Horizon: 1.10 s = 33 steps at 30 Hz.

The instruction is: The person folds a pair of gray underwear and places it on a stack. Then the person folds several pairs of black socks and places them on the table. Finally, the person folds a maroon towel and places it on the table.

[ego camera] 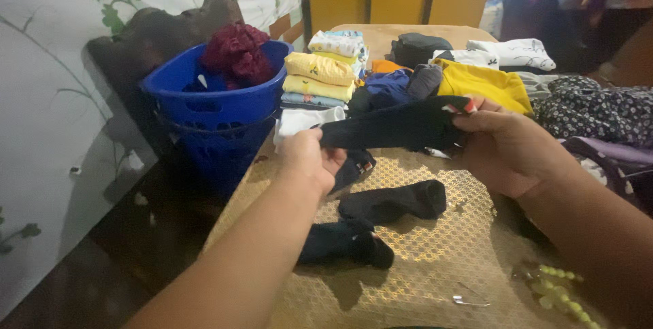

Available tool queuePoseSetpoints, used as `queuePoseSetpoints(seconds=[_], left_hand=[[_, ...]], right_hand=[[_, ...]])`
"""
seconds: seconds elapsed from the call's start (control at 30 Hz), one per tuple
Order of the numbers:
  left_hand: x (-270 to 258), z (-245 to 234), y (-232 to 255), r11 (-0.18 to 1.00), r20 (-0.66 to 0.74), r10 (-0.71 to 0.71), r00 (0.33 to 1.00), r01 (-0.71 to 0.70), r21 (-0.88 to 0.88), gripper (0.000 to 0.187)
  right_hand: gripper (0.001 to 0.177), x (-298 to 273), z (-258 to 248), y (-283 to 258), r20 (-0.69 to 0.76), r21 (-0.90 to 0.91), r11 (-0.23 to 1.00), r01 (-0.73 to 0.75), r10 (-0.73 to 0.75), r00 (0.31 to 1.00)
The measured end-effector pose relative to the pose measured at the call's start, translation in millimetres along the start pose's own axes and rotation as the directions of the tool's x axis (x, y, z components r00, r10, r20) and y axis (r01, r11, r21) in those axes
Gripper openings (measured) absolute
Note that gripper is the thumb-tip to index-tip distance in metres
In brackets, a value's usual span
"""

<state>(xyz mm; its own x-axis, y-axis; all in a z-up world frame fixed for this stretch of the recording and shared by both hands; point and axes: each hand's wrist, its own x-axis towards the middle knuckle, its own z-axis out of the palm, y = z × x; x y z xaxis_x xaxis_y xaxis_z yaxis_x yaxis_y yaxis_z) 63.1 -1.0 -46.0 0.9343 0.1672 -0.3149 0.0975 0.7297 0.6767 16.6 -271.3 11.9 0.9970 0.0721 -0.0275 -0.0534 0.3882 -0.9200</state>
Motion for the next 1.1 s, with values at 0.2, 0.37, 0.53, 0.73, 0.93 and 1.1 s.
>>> queuePoseSetpoints(seconds=[0.2,0.37,0.53,0.73,0.93,1.1], left_hand=[[-11,2,-3,0.983,0.028,0.062,0.998,-0.057,-0.172,0.020],[-29,16,-13,0.944,0.117,0.246,0.962,-0.211,-0.255,0.023],[-54,20,-26,0.947,-0.005,0.247,0.969,-0.243,-0.210,0.024],[-70,16,-26,0.967,-0.105,0.193,0.975,-0.208,-0.148,0.024],[-69,32,-14,0.927,0.003,0.350,0.937,-0.346,-0.146,0.022],[-76,40,-1,0.872,0.105,0.489,0.866,-0.483,-0.075,0.021]], right_hand=[[0.030,3,-25,-10,0.494,0.016,0.999,-0.051,0.037,0.869],[0.030,1,-33,1,-0.005,-0.861,0.509,-0.014,0.018,1.000],[0.017,11,-46,-5,-0.068,-0.486,0.862,-0.142,0.125,0.990],[0.040,25,-52,-22,0.123,0.294,0.940,-0.174,0.144,0.982],[0.045,3,-28,-35,0.042,-0.304,0.947,-0.107,0.126,0.991],[0.045,1,-16,-41,0.305,-0.930,0.259,0.262,0.142,0.942]])
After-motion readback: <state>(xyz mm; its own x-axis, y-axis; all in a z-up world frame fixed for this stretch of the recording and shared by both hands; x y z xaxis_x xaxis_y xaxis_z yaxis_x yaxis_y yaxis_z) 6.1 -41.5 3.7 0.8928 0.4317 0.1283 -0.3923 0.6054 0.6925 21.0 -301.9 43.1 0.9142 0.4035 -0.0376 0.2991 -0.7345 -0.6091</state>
